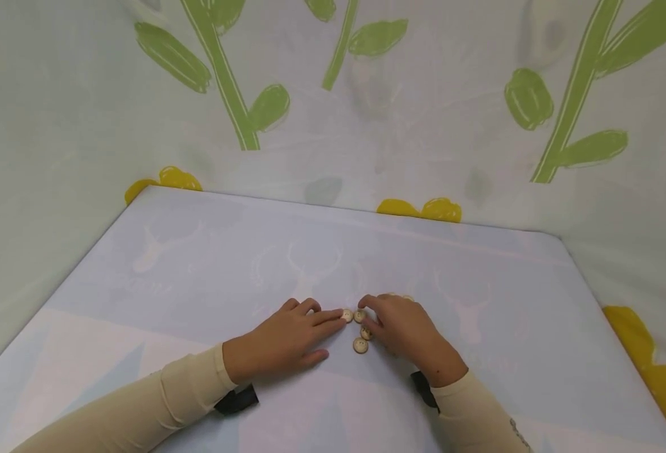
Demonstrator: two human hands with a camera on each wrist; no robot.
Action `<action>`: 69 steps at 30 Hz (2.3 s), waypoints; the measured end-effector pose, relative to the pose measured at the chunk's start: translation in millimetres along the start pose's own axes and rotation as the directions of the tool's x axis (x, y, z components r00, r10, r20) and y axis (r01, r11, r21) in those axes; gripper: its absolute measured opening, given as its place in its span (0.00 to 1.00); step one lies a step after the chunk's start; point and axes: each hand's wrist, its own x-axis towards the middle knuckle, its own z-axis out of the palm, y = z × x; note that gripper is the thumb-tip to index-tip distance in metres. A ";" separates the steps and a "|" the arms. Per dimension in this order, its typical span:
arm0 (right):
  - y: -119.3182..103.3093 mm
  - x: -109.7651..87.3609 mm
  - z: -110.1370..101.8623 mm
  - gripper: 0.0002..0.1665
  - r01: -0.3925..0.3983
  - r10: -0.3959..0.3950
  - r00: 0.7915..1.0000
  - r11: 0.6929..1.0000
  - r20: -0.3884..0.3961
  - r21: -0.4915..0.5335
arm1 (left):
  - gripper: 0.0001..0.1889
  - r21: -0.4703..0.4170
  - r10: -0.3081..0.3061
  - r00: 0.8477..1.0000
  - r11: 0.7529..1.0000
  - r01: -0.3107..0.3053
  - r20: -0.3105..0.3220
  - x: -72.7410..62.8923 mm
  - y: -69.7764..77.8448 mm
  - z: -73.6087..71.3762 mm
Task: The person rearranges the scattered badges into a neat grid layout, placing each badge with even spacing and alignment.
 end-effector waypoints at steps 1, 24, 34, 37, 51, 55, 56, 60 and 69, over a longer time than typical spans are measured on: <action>0.0 0.4 0.9 0.14 -0.002 0.002 1.000 1.000 0.007 0.004 | 0.30 -0.004 0.001 1.000 1.000 -0.001 0.003 -0.1 -0.1 0.4; -3.9 10.2 -1.0 0.13 -0.064 0.061 0.997 0.996 0.047 0.061 | 0.31 0.007 -0.005 1.000 1.000 0.005 0.001 0.1 -3.7 -2.7; -4.8 10.2 -2.5 0.10 -0.033 0.032 0.999 0.999 0.040 0.034 | 0.30 -0.016 -0.001 1.000 1.000 0.001 -0.003 0.5 -3.9 -1.3; -4.3 9.6 -3.4 0.11 -0.033 0.030 0.998 0.998 0.058 0.055 | 0.30 -0.025 -0.001 1.000 1.000 0.001 -0.002 0.2 -3.7 -2.3; 6.5 7.0 -14.3 0.13 -0.148 0.143 0.988 0.985 0.064 0.087 | 0.31 -0.015 -0.005 1.000 1.000 0.005 0.008 -0.3 -3.3 -3.4; 10.3 5.8 -16.0 0.14 -0.186 0.181 0.981 0.980 0.067 0.077 | 0.31 -0.035 -0.009 1.000 0.999 0.010 0.026 -0.3 -2.9 -2.8; 11.2 5.6 -16.3 0.14 -0.189 0.185 0.981 0.979 0.065 0.074 | 0.31 -0.041 -0.011 0.999 0.999 0.013 0.031 -0.2 -2.8 -2.7; 14.4 6.4 -17.5 0.14 -0.180 0.177 0.983 0.981 0.046 0.068 | 0.31 -0.047 -0.014 0.999 0.999 0.016 0.037 -0.4 -2.5 -2.8; 15.8 16.8 -15.2 0.13 -0.151 0.149 0.987 0.988 0.051 0.031 | 0.31 -0.021 -0.008 1.000 1.000 0.008 0.014 -2.3 -2.9 -1.3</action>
